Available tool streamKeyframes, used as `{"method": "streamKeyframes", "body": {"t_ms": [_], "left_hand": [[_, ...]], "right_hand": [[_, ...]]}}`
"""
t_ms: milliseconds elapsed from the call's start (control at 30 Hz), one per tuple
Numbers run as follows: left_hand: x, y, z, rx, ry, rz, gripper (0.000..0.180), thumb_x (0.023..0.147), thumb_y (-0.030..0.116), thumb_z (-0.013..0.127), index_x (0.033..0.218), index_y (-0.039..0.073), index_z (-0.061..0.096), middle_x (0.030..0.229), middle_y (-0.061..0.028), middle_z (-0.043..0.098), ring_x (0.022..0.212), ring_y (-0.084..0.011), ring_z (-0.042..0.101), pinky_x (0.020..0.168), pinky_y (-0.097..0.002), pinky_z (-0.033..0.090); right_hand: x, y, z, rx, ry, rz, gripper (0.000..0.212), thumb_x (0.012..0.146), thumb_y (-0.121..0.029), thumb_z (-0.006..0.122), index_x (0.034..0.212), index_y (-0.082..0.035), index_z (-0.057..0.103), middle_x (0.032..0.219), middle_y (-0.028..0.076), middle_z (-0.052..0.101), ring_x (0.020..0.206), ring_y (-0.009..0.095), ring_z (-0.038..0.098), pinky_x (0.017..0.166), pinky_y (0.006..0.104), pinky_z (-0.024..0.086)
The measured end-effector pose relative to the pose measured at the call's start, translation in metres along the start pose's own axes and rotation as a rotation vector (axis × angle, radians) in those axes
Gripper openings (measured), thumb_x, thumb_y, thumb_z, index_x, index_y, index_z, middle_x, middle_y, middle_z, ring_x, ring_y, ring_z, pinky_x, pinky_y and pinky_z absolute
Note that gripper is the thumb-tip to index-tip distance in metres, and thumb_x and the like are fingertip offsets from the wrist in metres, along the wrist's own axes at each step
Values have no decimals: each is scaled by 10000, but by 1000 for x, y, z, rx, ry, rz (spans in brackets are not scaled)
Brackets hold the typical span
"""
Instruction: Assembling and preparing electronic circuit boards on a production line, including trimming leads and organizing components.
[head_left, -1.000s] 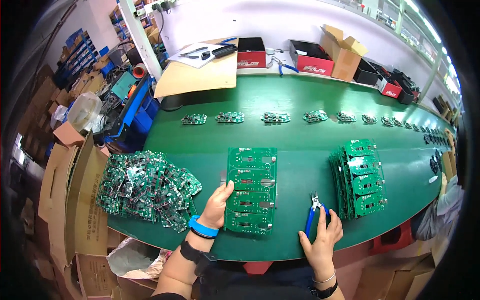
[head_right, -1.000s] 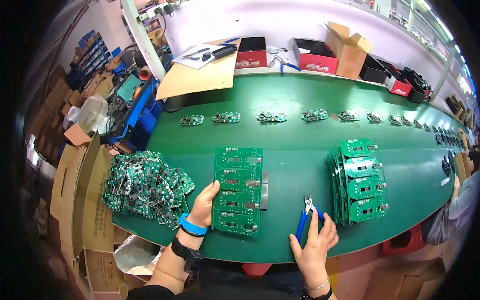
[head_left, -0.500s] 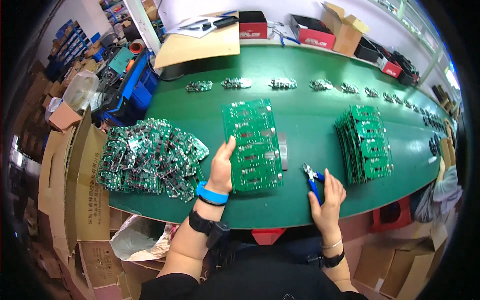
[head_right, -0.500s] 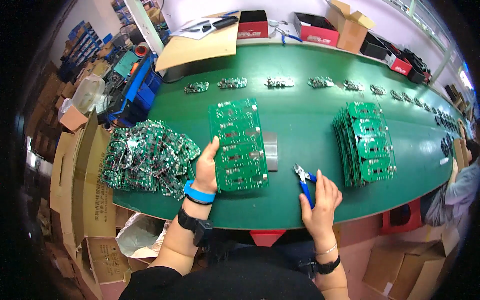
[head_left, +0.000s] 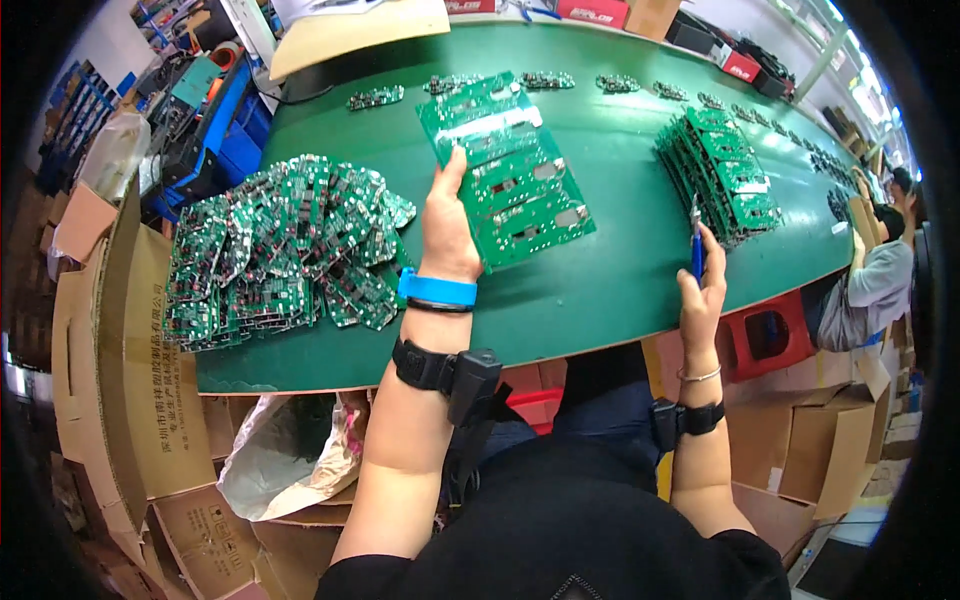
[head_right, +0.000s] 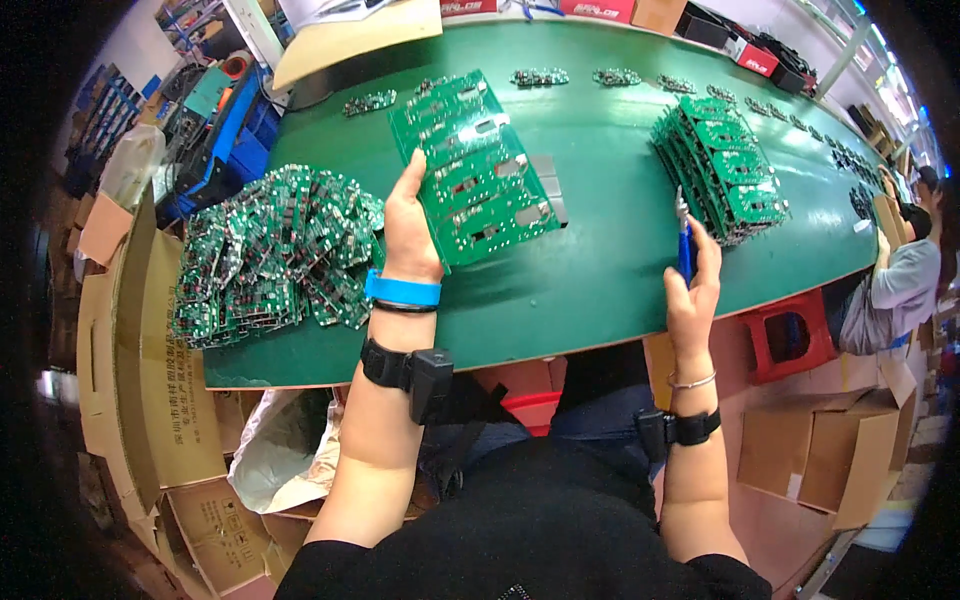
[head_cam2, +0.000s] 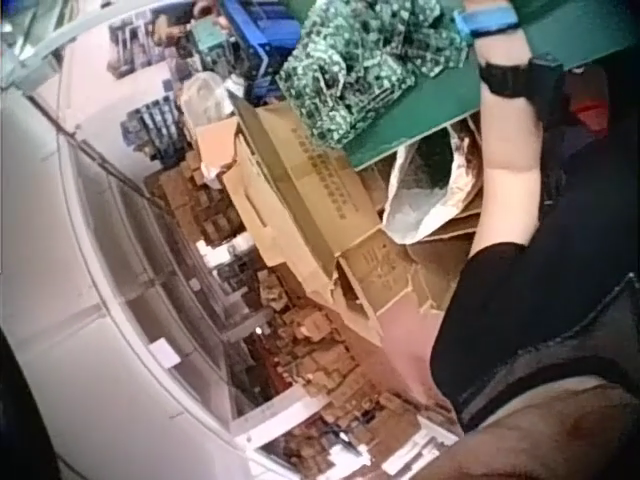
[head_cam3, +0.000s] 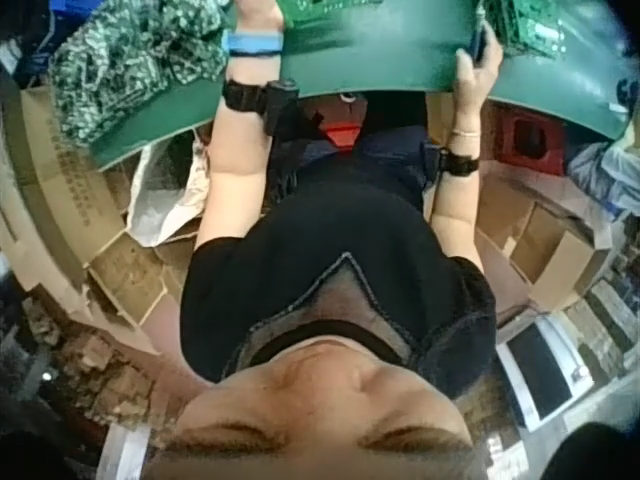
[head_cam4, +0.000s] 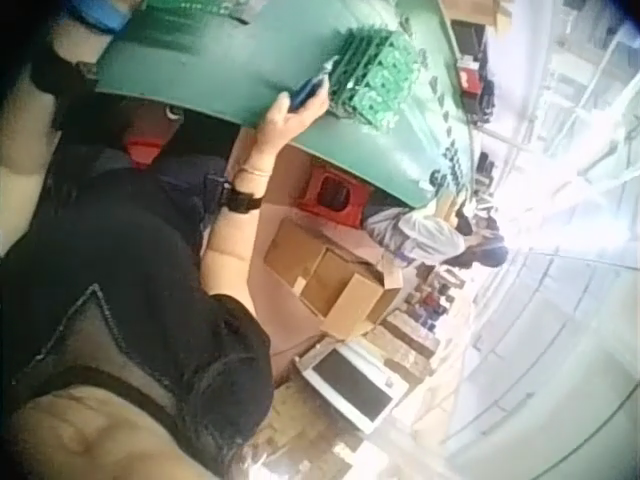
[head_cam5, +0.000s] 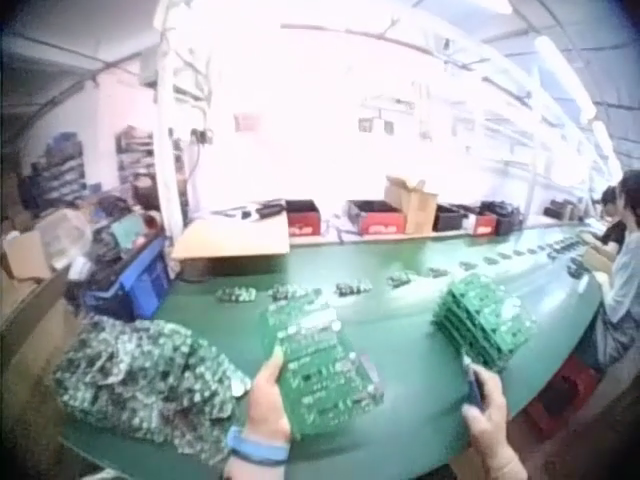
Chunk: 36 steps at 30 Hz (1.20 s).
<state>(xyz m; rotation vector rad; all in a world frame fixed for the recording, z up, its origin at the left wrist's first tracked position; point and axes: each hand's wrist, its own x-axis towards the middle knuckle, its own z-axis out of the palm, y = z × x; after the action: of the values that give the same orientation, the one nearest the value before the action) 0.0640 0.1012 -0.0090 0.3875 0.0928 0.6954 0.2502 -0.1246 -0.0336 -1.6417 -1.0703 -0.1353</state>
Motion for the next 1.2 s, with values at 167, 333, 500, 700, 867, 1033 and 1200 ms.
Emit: {"method": "streamKeyframes", "body": {"t_ms": [167, 333, 500, 700, 867, 1033, 1200], "left_hand": [[3, 0, -1, -4, -21, 49, 295, 925, 265, 427, 1166, 96, 455, 1101, -122, 557, 946, -294, 591, 777, -459, 520], [5, 1, -4, 97, -58, 10, 512, 928, 413, 325, 1259, 34, 422, 1211, -206, 499, 1063, -365, 526, 902, -542, 416], [-6, -8, 2, 131, -80, -46, 513, 945, 416, 265, 1281, 53, 405, 1223, -172, 502, 1066, -351, 527, 906, -526, 421], [-14, -1, 8, 41, -96, -116, 417, 964, 350, 293, 1244, 61, 402, 1133, -146, 556, 951, -291, 598, 779, -447, 523], [-21, -4, 13, 298, -58, -120, 415, 965, 344, 293, 1251, 64, 404, 1139, -125, 552, 948, -272, 597, 786, -418, 523], [-63, -12, 29, 168, -30, -238, 448, 960, 367, 295, 1275, 63, 388, 1185, -147, 522, 1011, -298, 565, 839, -456, 491], [-81, -26, 11, -75, 25, -248, 494, 950, 396, 306, 1296, 47, 358, 1230, -178, 488, 1073, -346, 525, 871, -513, 456]], "right_hand": [[1, 0, 7, -12, -65, 17, 579, 692, -15, 495, 1262, -4, 393, 1214, 116, 453, 1151, 232, 412, 1016, 323, 264], [-1, -6, 9, -48, -129, 21, 556, 700, -12, 496, 1248, -16, 407, 1203, 117, 464, 1139, 237, 428, 1004, 328, 285], [-3, -11, 6, -230, -186, -37, 529, 666, -33, 535, 1192, -25, 473, 1112, 150, 501, 1073, 280, 466, 969, 348, 326], [-1, -12, 9, -225, -203, -110, 542, 642, -74, 572, 1178, -31, 503, 1081, 153, 529, 1036, 302, 477, 946, 368, 343], [-3, -14, 5, -210, -189, -96, 553, 620, -91, 608, 1164, -43, 525, 1064, 151, 537, 1010, 305, 484, 919, 370, 352], [-3, -13, 5, -149, -183, -112, 528, 618, -107, 613, 1140, -53, 550, 1045, 149, 543, 998, 301, 496, 899, 372, 361], [2, -17, 0, -223, -254, -145, 513, 636, -168, 637, 1133, -70, 557, 1044, 121, 545, 997, 285, 498, 890, 375, 350]]}}
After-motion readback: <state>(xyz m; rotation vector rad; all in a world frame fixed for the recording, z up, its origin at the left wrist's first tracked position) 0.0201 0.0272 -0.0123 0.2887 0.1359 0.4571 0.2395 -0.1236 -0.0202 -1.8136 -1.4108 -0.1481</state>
